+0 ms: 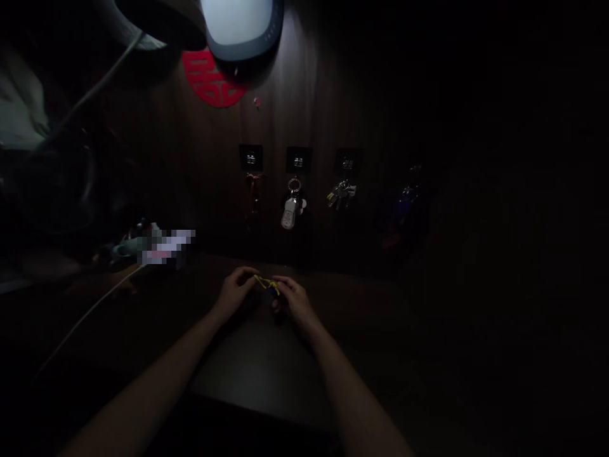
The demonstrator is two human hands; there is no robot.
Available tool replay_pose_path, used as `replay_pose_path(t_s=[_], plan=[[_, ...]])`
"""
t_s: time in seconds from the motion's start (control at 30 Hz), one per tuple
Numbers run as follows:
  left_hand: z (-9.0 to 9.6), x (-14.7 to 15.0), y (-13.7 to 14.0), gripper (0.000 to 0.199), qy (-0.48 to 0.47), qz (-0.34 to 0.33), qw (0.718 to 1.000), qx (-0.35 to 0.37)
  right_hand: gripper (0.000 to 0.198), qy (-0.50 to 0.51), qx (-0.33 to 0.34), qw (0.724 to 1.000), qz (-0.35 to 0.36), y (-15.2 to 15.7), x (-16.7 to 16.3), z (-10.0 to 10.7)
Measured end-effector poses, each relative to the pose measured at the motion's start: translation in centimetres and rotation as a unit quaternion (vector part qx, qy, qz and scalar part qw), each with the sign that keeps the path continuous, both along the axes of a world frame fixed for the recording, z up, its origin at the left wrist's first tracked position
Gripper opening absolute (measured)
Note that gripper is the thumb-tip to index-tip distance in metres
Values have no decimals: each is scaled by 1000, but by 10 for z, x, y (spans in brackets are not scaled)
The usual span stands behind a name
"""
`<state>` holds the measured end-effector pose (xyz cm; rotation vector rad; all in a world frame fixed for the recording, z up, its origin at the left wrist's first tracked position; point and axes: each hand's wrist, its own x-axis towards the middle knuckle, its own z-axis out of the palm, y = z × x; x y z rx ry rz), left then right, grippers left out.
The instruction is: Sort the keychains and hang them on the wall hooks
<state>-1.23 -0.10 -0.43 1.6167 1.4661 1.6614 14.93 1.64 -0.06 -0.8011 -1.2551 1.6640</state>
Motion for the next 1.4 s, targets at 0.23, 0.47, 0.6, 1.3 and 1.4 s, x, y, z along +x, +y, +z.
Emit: replay_pose_path(t_s=[0.23,0.47,0.6,1.3,1.4], plan=[[5,-5,-4,11,-81,-83,990,-83,20,-21,-45,999,-9,3,2,-2],[9,-11,-2,20,-293,-174,935,-98,19,-24,-58,998,-18,3,-1,-1],[20,-18,4,27,-302,-123,941,-94,21,-16,-54,998,-16,5,-1,-4],[186,-41,76,19,16,99,981,166,27,-53,14,998,10,8,-1,-11],[194,-34,82,21,42,117,979,163,28,-59,22,998,14,9,-1,-11]])
